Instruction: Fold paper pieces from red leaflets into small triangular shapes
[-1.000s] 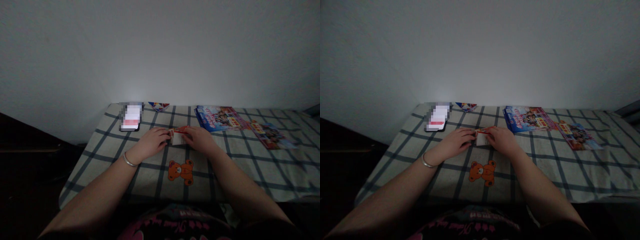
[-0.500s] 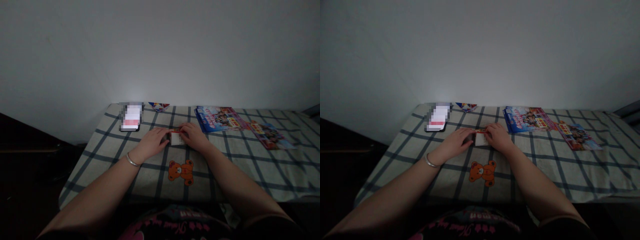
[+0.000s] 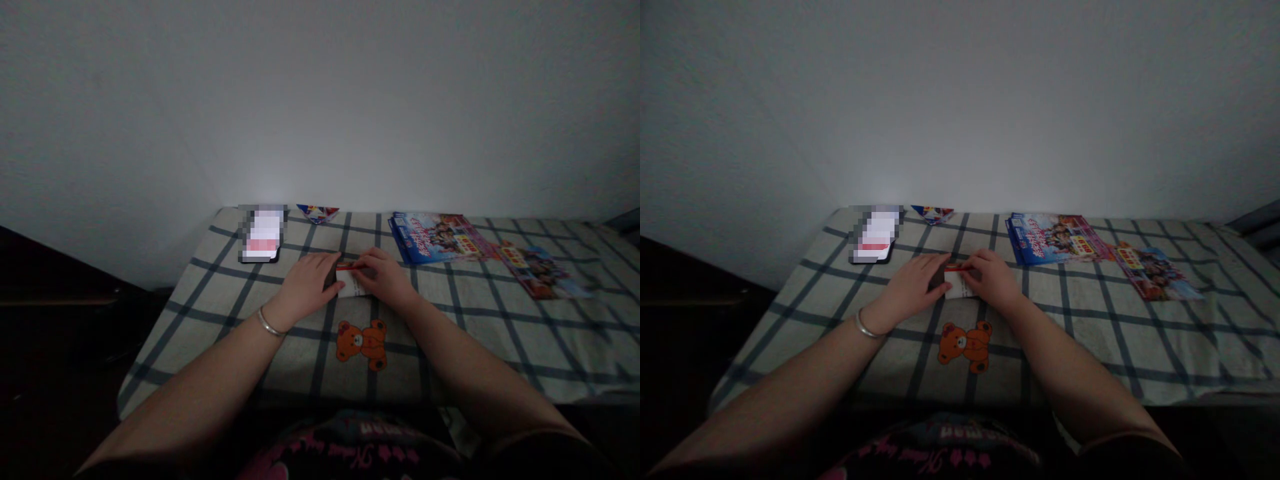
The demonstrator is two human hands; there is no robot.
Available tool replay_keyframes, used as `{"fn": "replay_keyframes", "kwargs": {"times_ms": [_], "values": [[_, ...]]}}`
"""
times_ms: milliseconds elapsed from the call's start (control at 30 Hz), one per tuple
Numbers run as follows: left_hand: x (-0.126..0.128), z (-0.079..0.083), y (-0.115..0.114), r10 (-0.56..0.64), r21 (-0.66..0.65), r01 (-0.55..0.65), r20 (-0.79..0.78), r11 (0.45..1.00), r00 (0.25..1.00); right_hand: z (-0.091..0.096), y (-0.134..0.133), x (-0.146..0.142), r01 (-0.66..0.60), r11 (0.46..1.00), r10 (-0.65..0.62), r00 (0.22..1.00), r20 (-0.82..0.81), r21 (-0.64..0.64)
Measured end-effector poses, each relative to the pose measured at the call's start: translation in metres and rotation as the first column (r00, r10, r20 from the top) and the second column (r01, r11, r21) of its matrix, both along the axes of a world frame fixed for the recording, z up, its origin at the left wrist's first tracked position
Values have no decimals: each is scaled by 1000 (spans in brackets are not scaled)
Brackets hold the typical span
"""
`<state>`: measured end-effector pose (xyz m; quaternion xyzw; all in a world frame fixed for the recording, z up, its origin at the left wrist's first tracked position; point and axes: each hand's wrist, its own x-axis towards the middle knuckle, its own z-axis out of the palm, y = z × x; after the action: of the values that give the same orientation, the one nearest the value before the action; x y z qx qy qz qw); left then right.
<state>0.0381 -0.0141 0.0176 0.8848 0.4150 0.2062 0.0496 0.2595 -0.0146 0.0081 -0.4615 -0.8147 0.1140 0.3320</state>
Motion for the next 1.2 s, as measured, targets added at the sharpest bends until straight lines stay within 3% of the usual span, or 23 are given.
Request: {"fn": "replay_keyframes", "kwargs": {"times_ms": [167,433,800,1200], "values": [[0,-2,4,-68,-81,74,75,994,995,4,-3,-2,0,998,1,1000,-18,64],[0,-2,8,23,-251,49,277,967,961,3,-5,-5,-57,992,64,996,-58,116],[-3,-3,5,59,-257,28,325,966,944,7,-6,-3,73,995,-77,995,-69,-63],[-3,-4,6,54,-393,158,477,906,877,5,-6,-4,22,997,-36,981,-189,-77]]}}
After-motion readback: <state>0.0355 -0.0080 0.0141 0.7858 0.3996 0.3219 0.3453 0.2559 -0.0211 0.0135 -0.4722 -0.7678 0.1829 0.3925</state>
